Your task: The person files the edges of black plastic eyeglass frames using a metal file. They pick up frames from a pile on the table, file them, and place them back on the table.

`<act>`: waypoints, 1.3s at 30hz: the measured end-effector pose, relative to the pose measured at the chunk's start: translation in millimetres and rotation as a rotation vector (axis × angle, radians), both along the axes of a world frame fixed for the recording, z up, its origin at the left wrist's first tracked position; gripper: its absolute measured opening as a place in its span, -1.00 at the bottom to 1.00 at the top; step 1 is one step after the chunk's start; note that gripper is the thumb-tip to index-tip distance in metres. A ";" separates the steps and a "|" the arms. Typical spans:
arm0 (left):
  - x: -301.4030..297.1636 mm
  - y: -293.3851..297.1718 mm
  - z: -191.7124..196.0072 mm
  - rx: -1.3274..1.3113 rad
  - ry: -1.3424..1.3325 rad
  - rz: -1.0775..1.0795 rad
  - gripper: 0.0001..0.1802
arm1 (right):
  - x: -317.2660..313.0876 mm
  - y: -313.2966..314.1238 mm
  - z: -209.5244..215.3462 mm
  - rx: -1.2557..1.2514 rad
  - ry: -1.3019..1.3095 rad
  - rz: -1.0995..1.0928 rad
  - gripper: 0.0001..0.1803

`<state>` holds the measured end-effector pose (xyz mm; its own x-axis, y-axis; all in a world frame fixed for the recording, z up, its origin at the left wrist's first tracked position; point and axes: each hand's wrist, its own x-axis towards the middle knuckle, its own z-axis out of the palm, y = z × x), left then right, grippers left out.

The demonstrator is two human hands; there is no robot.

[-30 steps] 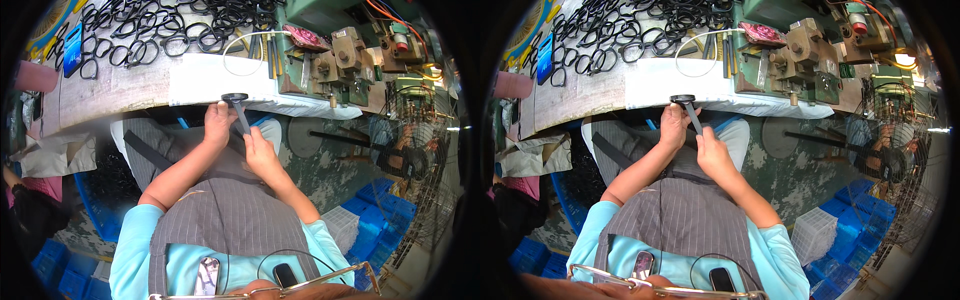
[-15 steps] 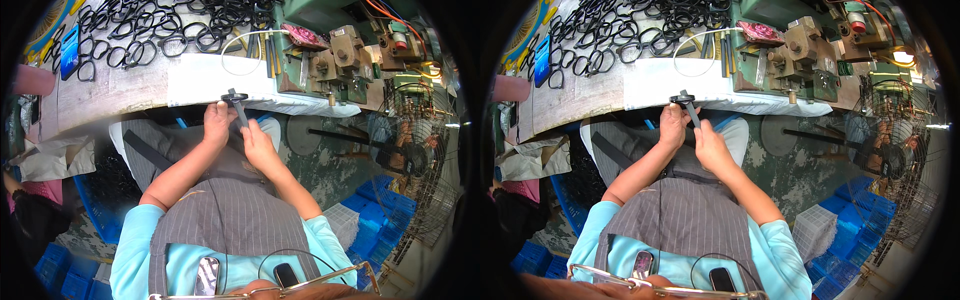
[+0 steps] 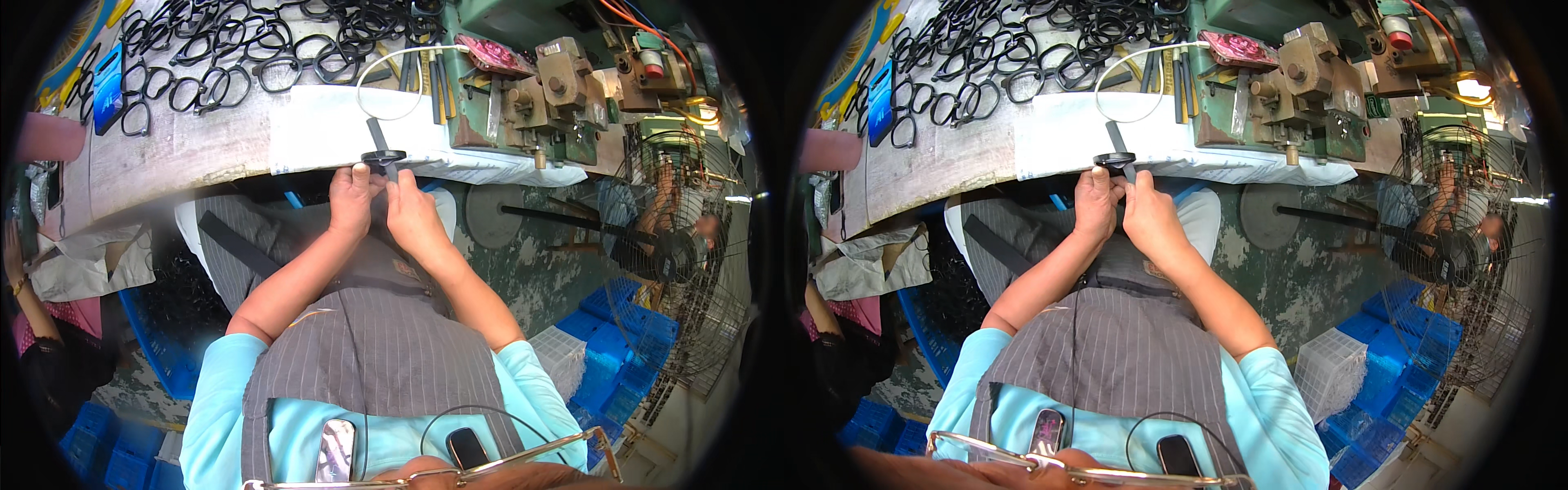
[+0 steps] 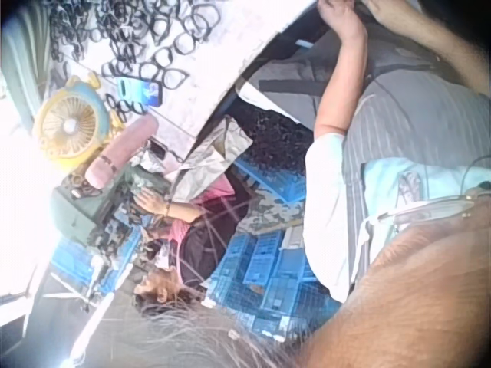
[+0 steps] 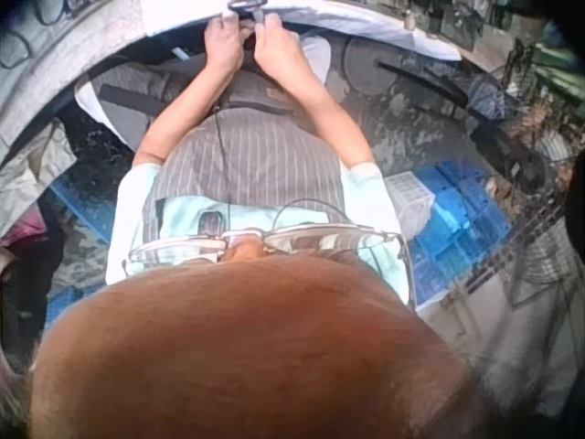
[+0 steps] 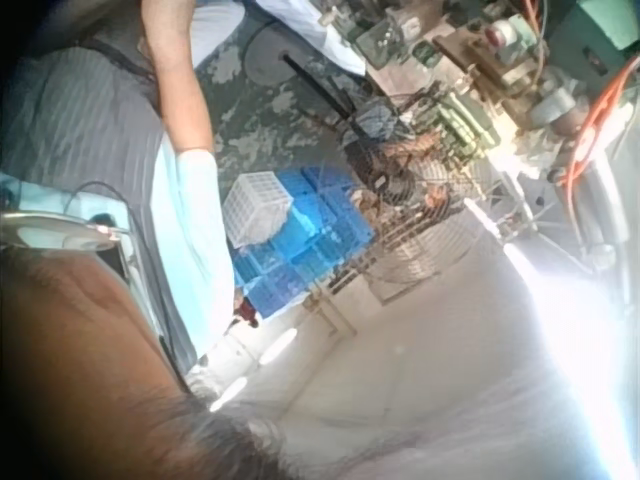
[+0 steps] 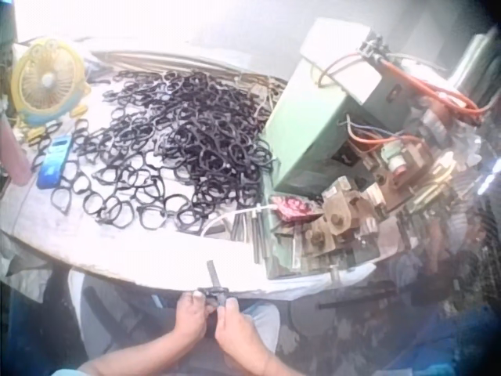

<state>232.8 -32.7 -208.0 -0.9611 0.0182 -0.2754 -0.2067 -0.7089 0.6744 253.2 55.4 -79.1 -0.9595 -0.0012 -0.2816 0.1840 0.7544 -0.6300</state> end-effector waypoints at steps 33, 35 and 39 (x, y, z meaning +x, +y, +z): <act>0.0 6.8 10.6 0.116 0.056 0.044 -0.42 | 28.4 1.7 -3.8 -0.043 -0.040 -0.036 -0.75; 0.2 6.6 9.7 0.082 0.034 0.023 -0.40 | 17.3 -2.6 -6.4 0.018 -0.001 -0.003 -0.75; -0.7 3.1 7.0 0.057 0.041 -0.008 -0.40 | -12.9 -8.5 -11.3 -0.008 0.098 -0.047 -0.71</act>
